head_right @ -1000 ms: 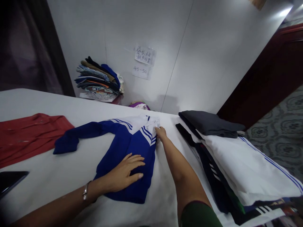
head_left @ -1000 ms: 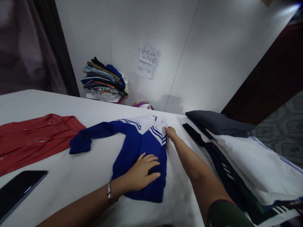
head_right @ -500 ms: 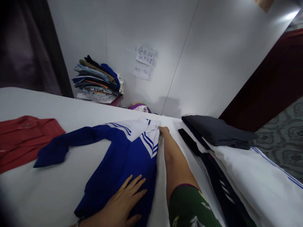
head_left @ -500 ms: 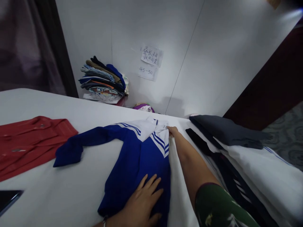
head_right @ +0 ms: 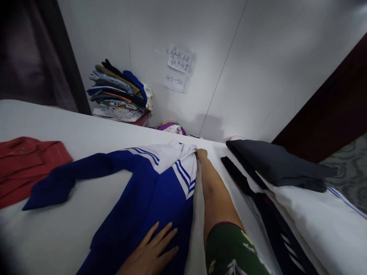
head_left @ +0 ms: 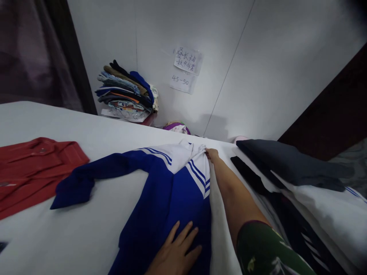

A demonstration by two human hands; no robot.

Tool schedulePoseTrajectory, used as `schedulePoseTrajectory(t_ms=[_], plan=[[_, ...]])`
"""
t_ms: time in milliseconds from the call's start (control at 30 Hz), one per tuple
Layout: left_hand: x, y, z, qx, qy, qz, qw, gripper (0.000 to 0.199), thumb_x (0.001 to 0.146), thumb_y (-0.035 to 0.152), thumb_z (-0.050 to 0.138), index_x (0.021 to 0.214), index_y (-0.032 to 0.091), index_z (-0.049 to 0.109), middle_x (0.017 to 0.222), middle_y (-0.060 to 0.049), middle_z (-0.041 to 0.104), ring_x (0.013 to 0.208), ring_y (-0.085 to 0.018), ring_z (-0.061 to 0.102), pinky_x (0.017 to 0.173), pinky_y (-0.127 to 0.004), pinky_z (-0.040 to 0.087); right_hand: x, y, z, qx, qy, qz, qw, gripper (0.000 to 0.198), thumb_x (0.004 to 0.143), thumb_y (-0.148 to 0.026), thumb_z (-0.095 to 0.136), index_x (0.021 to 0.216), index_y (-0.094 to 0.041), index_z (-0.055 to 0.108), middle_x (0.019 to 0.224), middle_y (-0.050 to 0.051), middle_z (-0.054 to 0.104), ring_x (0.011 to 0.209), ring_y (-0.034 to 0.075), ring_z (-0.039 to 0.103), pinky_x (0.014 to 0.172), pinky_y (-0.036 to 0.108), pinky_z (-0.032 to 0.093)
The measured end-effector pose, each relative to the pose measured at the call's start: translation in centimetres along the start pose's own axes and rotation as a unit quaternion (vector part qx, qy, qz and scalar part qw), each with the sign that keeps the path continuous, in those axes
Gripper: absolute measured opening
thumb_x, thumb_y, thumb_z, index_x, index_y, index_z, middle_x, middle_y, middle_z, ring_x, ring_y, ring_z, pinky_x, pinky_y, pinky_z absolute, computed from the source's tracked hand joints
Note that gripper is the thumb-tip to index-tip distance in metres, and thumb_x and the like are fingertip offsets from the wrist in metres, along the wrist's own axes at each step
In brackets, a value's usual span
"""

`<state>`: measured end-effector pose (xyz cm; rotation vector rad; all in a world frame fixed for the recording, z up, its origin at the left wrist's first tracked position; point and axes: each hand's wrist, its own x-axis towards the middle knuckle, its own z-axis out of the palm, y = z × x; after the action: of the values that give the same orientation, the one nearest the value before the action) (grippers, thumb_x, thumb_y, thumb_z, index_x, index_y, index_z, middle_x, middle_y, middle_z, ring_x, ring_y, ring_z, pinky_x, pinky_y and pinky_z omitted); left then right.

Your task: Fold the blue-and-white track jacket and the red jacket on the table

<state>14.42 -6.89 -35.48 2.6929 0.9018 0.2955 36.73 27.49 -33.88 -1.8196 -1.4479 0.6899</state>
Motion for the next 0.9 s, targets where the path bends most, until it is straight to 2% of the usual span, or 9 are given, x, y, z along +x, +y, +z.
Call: schedulePoseTrajectory(t_ms=[67,167,267,367,433,533,667,800,900], plan=[[0.0,0.0,-0.1,-0.023,-0.014,-0.008,1.0,0.046,0.092,0.039,0.039,0.137,0.039,0.041,0.142,-0.006,0.036,0.134,-0.03,0.032,0.105,-0.057,0.036,-0.8,-0.3,-1.0,0.01,0.0,-0.003,1.0,0.026,0.092,-0.031,0.047,0.097,-0.011,0.063,0.089,0.009,0.068,0.075,0.015,0.064,0.071,0.029,0.051],[-0.2,0.2,-0.3,-0.063,-0.029,-0.014,0.997,0.053,0.087,0.047,0.047,0.139,0.037,0.04,0.146,-0.007,0.03,0.136,-0.032,0.027,0.107,-0.06,0.029,-3.2,-0.7,-2.4,0.016,0.015,-0.038,0.999,0.034,0.091,-0.032,0.043,0.114,-0.012,0.059,0.116,0.013,0.063,0.101,0.018,0.062,0.087,0.032,0.048],[-0.5,0.8,-0.8,-0.079,-0.032,-0.03,0.996,0.071,0.074,0.042,0.066,0.139,0.034,0.039,0.15,-0.008,0.025,0.138,-0.033,0.022,0.11,-0.06,0.022,-7.1,-0.5,-2.1,0.002,0.005,-0.091,0.996,0.049,0.085,-0.039,0.052,0.129,-0.016,0.05,0.137,0.009,0.049,0.126,0.02,0.045,0.105,0.032,0.035],[-0.9,1.4,-1.2,-0.084,-0.026,-0.048,0.995,0.076,0.07,0.031,0.069,0.14,0.033,0.038,0.152,-0.007,0.023,0.14,-0.031,0.018,0.112,-0.058,0.018,-10.6,0.0,0.0,-0.112,-0.073,-0.128,0.983,0.066,0.082,-0.05,0.054,0.137,-0.015,0.041,0.147,0.012,0.034,0.138,0.026,0.026,0.112,0.04,0.022],[-1.1,1.8,-1.5,-0.091,-0.017,-0.054,0.994,0.075,0.071,0.03,0.067,0.14,0.032,0.038,0.153,-0.006,0.022,0.141,-0.03,0.015,0.112,-0.057,0.016,-12.0,0.0,1.3,-0.213,-0.127,-0.132,0.96,0.07,0.084,-0.057,0.047,0.14,-0.016,0.037,0.151,0.012,0.025,0.141,0.03,0.016,0.112,0.048,0.016],[-1.1,2.1,-1.8,-0.097,-0.01,-0.056,0.994,0.071,0.073,0.032,0.065,0.139,0.031,0.039,0.153,-0.007,0.023,0.142,-0.029,0.014,0.113,-0.057,0.012,-12.3,-0.7,1.9,-0.296,-0.158,-0.121,0.934,0.069,0.088,-0.061,0.035,0.142,-0.018,0.032,0.155,0.01,0.015,0.142,0.029,0.007,0.111,0.053,0.009],[-1.0,2.3,-2.1,-0.098,-0.011,-0.058,0.993,0.066,0.075,0.036,0.063,0.137,0.026,0.043,0.152,-0.011,0.026,0.142,-0.03,0.015,0.113,-0.056,0.011,-13.1,-2.6,0.4,-0.329,-0.176,-0.102,0.922,0.064,0.091,-0.058,0.033,0.142,-0.02,0.033,0.154,0.01,0.017,0.142,0.028,0.011,0.11,0.052,0.015],[-1.1,2.7,-2.0,-0.106,0.008,-0.054,0.993,0.061,0.077,0.042,0.059,0.134,0.022,0.047,0.149,-0.014,0.032,0.141,-0.031,0.017,0.113,-0.055,0.011,-17.7,-3.7,-0.6,-0.319,-0.146,-0.148,0.925,0.065,0.092,-0.056,0.031,0.145,-0.019,0.028,0.155,0.011,0.014,0.143,0.028,0.006,0.111,0.053,0.01],[-1.1,2.8,-1.8,-0.107,0.019,-0.044,0.993,0.061,0.08,0.048,0.054,0.133,0.018,0.047,0.147,-0.017,0.034,0.141,-0.031,0.017,0.113,-0.056,0.01,-22.3,-2.8,-0.2,-0.297,-0.172,-0.196,0.919,0.066,0.091,-0.057,0.032,0.145,-0.019,0.03,0.154,0.01,0.018,0.143,0.026,0.009,0.113,0.05,0.01]])
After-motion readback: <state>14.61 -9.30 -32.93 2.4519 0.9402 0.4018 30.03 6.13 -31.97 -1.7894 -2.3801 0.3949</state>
